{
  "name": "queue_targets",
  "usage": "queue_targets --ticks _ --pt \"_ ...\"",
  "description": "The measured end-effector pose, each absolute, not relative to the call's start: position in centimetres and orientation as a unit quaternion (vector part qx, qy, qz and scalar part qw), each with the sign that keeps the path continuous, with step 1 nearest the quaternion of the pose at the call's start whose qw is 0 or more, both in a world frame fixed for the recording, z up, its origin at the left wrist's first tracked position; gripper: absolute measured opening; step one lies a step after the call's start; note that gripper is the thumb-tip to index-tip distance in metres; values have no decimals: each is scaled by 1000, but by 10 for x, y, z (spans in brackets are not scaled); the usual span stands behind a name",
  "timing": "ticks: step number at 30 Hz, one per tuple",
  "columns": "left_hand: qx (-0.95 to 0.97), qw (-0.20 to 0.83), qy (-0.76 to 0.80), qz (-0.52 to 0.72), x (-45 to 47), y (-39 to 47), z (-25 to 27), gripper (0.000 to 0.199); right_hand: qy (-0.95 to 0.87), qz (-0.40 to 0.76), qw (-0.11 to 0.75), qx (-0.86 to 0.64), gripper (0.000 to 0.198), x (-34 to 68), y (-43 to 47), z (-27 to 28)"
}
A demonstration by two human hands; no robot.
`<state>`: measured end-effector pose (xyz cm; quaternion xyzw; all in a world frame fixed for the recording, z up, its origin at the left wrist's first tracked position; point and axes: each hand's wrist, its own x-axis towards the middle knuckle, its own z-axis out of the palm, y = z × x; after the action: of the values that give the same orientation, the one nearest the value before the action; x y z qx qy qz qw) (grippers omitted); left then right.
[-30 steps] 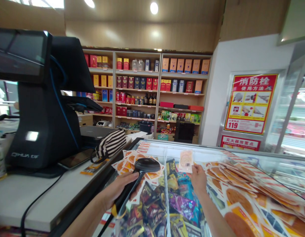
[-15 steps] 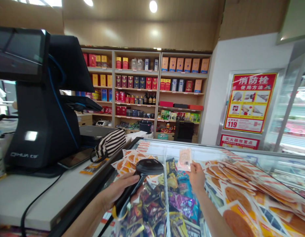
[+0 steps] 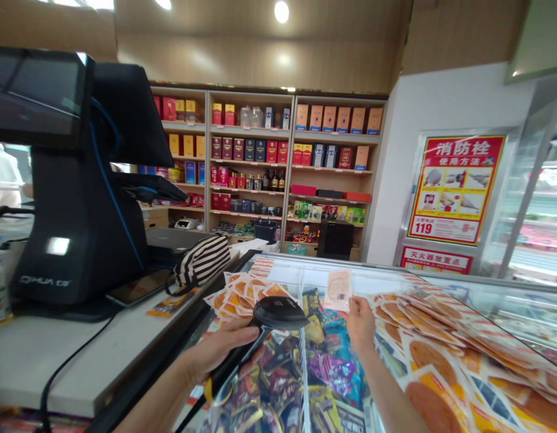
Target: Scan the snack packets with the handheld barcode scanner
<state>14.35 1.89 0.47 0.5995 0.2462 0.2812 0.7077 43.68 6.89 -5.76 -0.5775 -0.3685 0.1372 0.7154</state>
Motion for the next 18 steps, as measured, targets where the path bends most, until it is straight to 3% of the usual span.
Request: queue_targets --ticks 6,18 --pt "584 708 247 310 143 19 4 26 -340 203 755 -523 22 438 69 -61" --pt "571 705 279 315 144 19 7 26 -345 197 753 -524 23 442 68 -60"
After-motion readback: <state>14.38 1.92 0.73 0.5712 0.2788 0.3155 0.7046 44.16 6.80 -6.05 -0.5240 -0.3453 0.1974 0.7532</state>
